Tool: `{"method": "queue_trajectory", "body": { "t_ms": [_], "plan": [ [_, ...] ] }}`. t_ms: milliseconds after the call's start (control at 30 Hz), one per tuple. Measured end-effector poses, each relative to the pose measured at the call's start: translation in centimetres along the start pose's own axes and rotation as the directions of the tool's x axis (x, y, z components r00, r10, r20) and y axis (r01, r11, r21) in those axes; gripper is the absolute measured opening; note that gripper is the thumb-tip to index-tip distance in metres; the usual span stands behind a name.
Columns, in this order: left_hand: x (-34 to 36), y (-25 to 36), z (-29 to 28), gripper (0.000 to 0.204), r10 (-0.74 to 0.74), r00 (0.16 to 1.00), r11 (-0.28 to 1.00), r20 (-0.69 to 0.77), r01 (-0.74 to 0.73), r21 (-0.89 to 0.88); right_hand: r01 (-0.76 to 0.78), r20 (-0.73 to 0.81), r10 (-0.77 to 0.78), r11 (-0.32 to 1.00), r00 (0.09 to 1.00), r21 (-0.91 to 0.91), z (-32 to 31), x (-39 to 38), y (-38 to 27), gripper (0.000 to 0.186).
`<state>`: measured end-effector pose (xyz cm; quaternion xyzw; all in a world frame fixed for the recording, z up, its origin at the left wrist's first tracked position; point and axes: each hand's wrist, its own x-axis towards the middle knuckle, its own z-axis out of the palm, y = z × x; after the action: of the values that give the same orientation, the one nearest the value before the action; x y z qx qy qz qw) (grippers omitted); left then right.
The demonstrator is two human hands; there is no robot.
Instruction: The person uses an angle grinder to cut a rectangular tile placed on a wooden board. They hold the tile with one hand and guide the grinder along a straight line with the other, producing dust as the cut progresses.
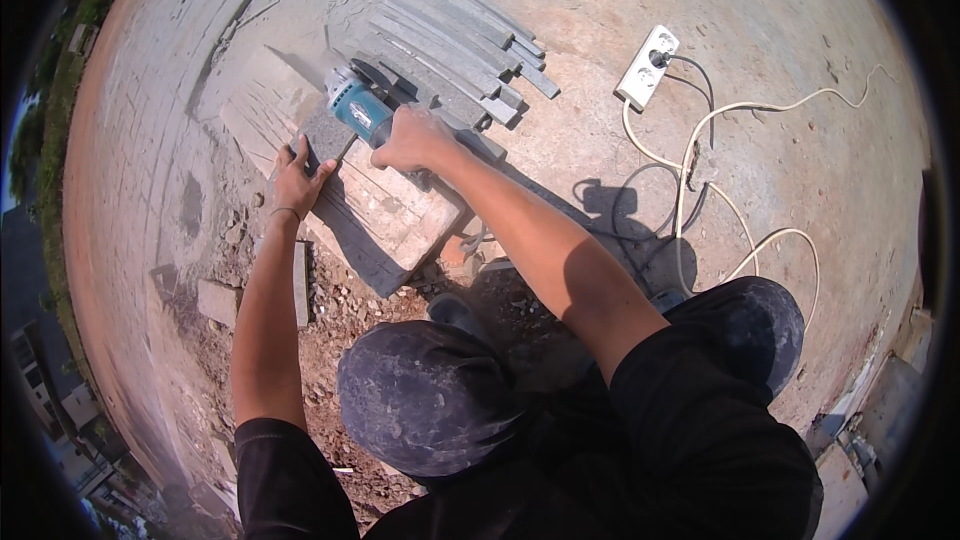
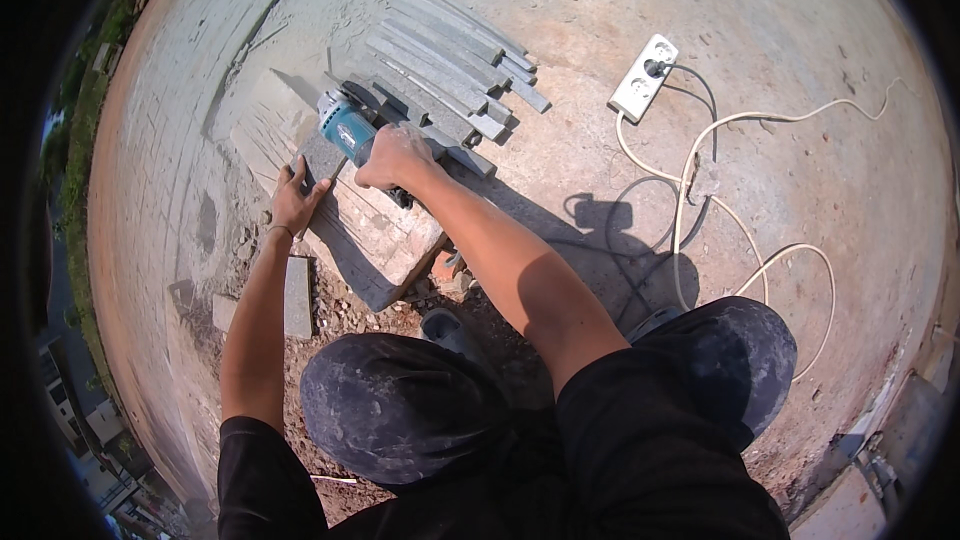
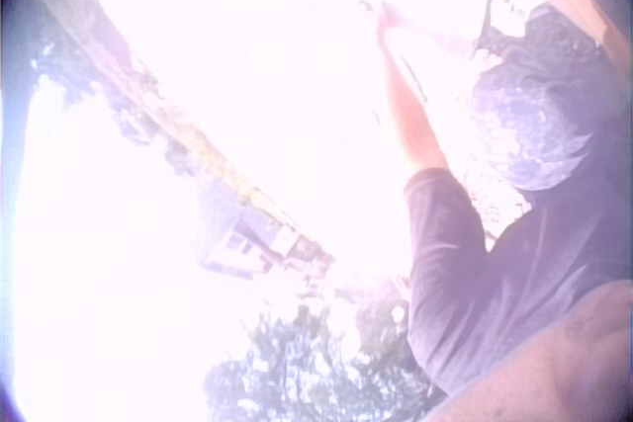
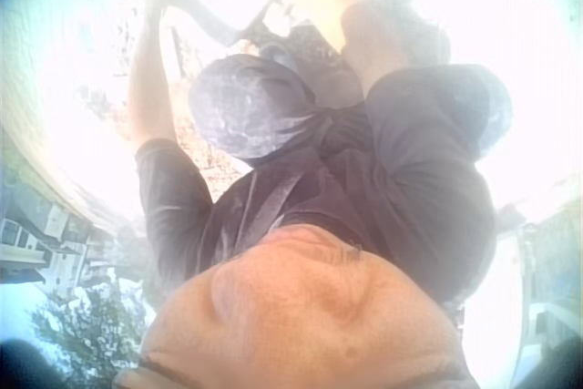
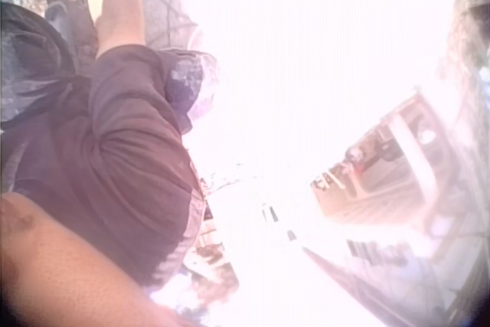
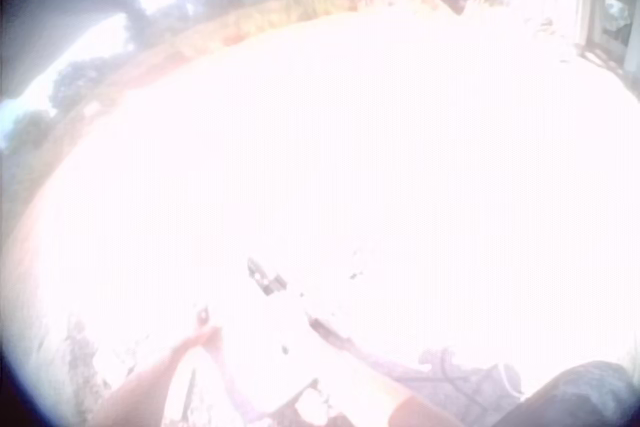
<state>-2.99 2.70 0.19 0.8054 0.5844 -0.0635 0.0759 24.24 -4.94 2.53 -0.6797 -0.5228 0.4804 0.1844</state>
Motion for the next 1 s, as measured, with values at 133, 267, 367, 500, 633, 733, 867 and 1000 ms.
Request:
{"method": "queue_trajectory", "body": {
  "t_ms": [133,267,367,500,633,733,867,1000],
  "plan": [
    [0.1,0.0,0.0,0.090,0.003,1.000,1.000,0.004,-0.003,-0.014,-0.005,-0.007,0.005,1.000,1.000,-0.010,-0.1,-0.2,0.0,0.078],
    [0.1,-0.4,0.2,0.090,0.006,1.000,1.000,-0.004,-0.006,-0.011,0.003,-0.007,-0.003,1.000,1.000,-0.013,-0.2,-0.8,-0.1,0.077],
    [0.1,0.0,0.1,0.089,-0.002,1.000,1.000,0.008,0.002,-0.012,-0.016,0.012,0.016,1.000,1.000,-0.005,-0.4,-0.9,0.1,0.077],
    [0.2,-0.3,0.1,0.090,0.000,1.000,1.000,0.017,0.001,-0.021,-0.029,0.015,0.029,1.000,0.999,0.003,-0.4,-1.0,0.0,0.077],
    [0.2,-0.3,0.1,0.089,0.006,1.000,1.000,0.015,-0.006,-0.015,-0.028,-0.007,0.028,0.999,1.000,0.020,-0.2,-1.1,0.2,0.076],
    [0.2,0.0,0.0,0.089,-0.007,1.000,1.000,0.028,0.007,-0.018,-0.022,0.007,0.022,1.000,1.000,0.019,-0.2,-1.1,0.4,0.076],
    [0.3,-0.3,-0.1,0.089,-0.001,1.000,1.000,0.027,0.002,-0.016,-0.012,0.006,0.011,1.000,1.000,0.016,-0.1,-1.1,0.5,0.077],
    [0.3,-0.2,-0.2,0.090,0.012,0.999,1.000,0.036,-0.011,-0.015,-0.024,0.007,0.024,1.000,1.000,0.016,-0.1,-1.1,0.5,0.077]
  ]
}}
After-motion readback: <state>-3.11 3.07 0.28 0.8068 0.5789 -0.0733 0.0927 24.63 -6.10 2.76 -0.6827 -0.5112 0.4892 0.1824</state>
